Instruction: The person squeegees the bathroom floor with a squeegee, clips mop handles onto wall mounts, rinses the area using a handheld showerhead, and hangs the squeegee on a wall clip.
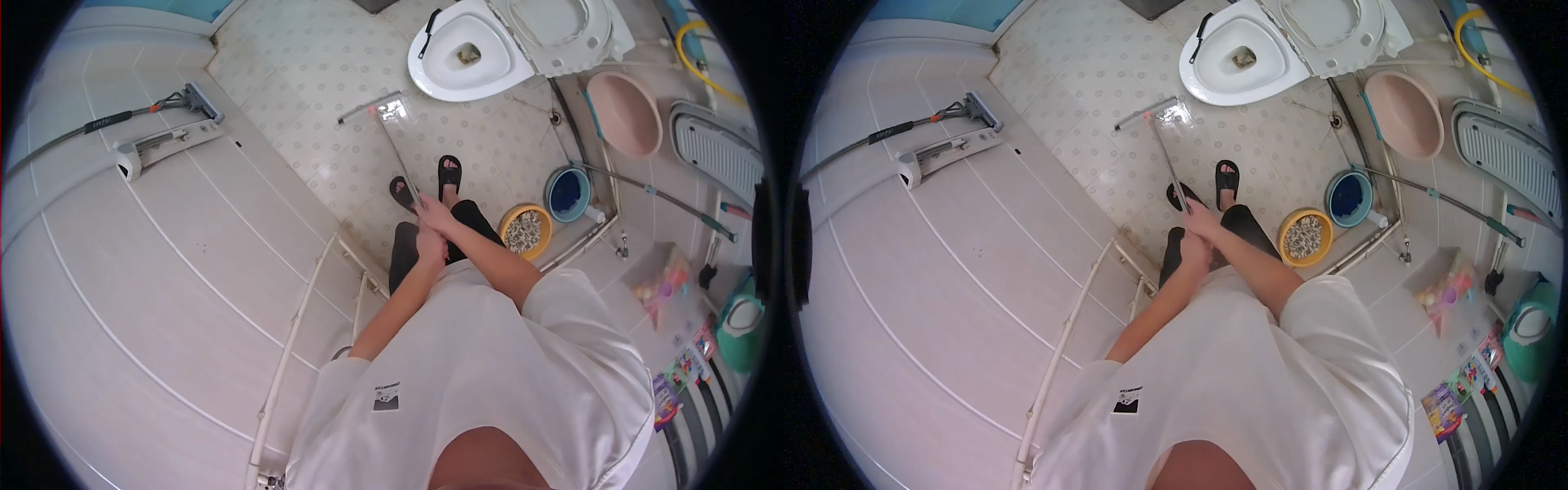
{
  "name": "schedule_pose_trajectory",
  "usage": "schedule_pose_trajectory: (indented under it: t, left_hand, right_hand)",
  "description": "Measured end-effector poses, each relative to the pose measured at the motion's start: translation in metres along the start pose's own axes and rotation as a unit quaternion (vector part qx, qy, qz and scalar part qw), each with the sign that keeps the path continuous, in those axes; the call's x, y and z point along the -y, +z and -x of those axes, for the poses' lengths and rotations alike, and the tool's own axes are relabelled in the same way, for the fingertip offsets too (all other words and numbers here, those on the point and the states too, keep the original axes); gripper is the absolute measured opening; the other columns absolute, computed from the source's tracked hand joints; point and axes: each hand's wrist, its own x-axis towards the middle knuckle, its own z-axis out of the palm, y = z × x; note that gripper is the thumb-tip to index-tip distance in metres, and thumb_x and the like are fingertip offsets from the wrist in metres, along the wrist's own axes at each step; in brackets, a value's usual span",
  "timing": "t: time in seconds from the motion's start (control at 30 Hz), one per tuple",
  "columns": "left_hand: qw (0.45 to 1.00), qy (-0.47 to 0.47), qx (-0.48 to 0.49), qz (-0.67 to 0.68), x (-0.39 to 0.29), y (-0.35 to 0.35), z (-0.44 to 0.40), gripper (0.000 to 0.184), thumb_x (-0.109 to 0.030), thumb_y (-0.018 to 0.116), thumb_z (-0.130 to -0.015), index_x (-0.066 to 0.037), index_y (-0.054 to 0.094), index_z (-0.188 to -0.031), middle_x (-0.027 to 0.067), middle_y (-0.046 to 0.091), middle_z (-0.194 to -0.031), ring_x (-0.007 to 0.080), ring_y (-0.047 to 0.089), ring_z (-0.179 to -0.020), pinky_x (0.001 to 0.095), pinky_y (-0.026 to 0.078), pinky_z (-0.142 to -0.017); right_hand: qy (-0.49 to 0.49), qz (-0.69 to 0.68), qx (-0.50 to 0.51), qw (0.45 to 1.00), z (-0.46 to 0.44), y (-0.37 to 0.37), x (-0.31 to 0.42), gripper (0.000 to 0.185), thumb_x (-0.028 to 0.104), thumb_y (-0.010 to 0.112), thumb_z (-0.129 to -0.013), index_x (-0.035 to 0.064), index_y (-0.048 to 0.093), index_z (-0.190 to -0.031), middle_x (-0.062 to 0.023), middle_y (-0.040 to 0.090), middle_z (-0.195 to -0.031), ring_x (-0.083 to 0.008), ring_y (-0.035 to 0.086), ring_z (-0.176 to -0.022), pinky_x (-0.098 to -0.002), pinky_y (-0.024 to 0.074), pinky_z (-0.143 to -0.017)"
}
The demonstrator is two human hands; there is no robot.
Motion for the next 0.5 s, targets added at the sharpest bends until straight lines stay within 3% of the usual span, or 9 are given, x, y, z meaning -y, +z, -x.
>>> schedule_pose_trajectory:
  t: [0.07, 0.13, 0.2, 0.3, 0.4, 0.47, 0.5]
  left_hand:
    - [0.994, 0.101, -0.029, -0.024, -0.025, 0.017, -0.012, 0.043, -0.048, 0.030, -0.104, -0.015, 0.053, -0.087, -0.0004, 0.053, -0.073, 0.0110, 0.050, -0.057, 0.0261, 0.036, -0.044]
    - [0.983, 0.121, 0.044, 0.130, -0.064, 0.033, -0.029, 0.039, -0.043, 0.033, -0.104, -0.014, 0.052, -0.085, 0.0003, 0.053, -0.074, 0.0099, 0.049, -0.055, 0.0238, 0.039, -0.046]
    - [0.982, 0.094, 0.072, 0.144, -0.086, 0.029, -0.082, 0.037, -0.042, 0.036, -0.103, -0.015, 0.052, -0.085, -0.0005, 0.052, -0.071, 0.0091, 0.048, -0.055, 0.0230, 0.038, -0.045]
    - [0.986, 0.026, 0.147, 0.076, -0.127, 0.028, -0.114, 0.036, -0.043, 0.039, -0.103, -0.015, 0.052, -0.083, -0.0019, 0.048, -0.066, 0.0087, 0.046, -0.053, 0.0236, 0.036, -0.043]
    - [0.983, -0.018, 0.173, 0.063, -0.106, 0.025, -0.135, 0.039, -0.047, 0.040, -0.102, -0.017, 0.053, -0.083, -0.0026, 0.049, -0.065, 0.0083, 0.048, -0.055, 0.0246, 0.036, -0.044]
    - [0.992, -0.018, 0.122, 0.017, -0.082, 0.028, -0.109, 0.041, -0.051, 0.040, -0.102, -0.018, 0.053, -0.081, -0.0034, 0.049, -0.065, 0.0076, 0.046, -0.052, 0.0254, 0.036, -0.043]
    - [0.995, -0.016, 0.097, -0.008, -0.066, 0.030, -0.094, 0.042, -0.053, 0.040, -0.101, -0.018, 0.052, -0.080, -0.0037, 0.050, -0.065, 0.0073, 0.046, -0.051, 0.0258, 0.036, -0.043]
  right_hand:
    - [-0.026, -0.046, 0.006, 0.999, -0.034, -0.007, 0.008, 0.046, 0.020, 0.053, -0.091, 0.0009, 0.050, -0.133, -0.0261, 0.065, -0.103, -0.0370, 0.066, -0.095, -0.0436, 0.0507, -0.084]
    - [0.101, -0.088, 0.086, 0.987, -0.080, -0.025, 0.030, 0.049, 0.020, 0.053, -0.090, 0.0023, 0.048, -0.136, -0.0231, 0.067, -0.103, -0.0355, 0.067, -0.093, -0.0433, 0.0514, -0.082]
    - [0.114, -0.131, 0.070, 0.982, -0.101, -0.051, 0.064, 0.049, 0.018, 0.054, -0.089, 0.0040, 0.050, -0.136, -0.0210, 0.068, -0.105, -0.0351, 0.068, -0.093, -0.0413, 0.0518, -0.083]
    - [0.048, -0.054, 0.008, 0.997, -0.136, -0.054, 0.063, 0.046, 0.019, 0.054, -0.089, 0.0065, 0.054, -0.134, -0.0221, 0.069, -0.102, -0.0362, 0.068, -0.087, -0.0428, 0.0525, -0.079]
    - [0.054, -0.016, 0.012, 0.998, -0.133, -0.052, 0.054, 0.045, 0.020, 0.054, -0.091, 0.0080, 0.055, -0.134, -0.0218, 0.067, -0.097, -0.0338, 0.066, -0.087, -0.0421, 0.0516, -0.078]
    - [0.002, 0.063, 0.008, 0.998, -0.126, -0.041, 0.009, 0.046, 0.020, 0.054, -0.093, 0.0102, 0.053, -0.138, -0.0166, 0.067, -0.084, -0.0235, 0.064, -0.077, -0.0390, 0.0511, -0.070]
    - [-0.026, 0.087, -0.031, 0.995, -0.114, -0.032, -0.014, 0.044, 0.021, 0.055, -0.092, 0.0098, 0.056, -0.135, -0.0177, 0.067, -0.088, -0.0278, 0.065, -0.080, -0.0402, 0.0510, -0.075]
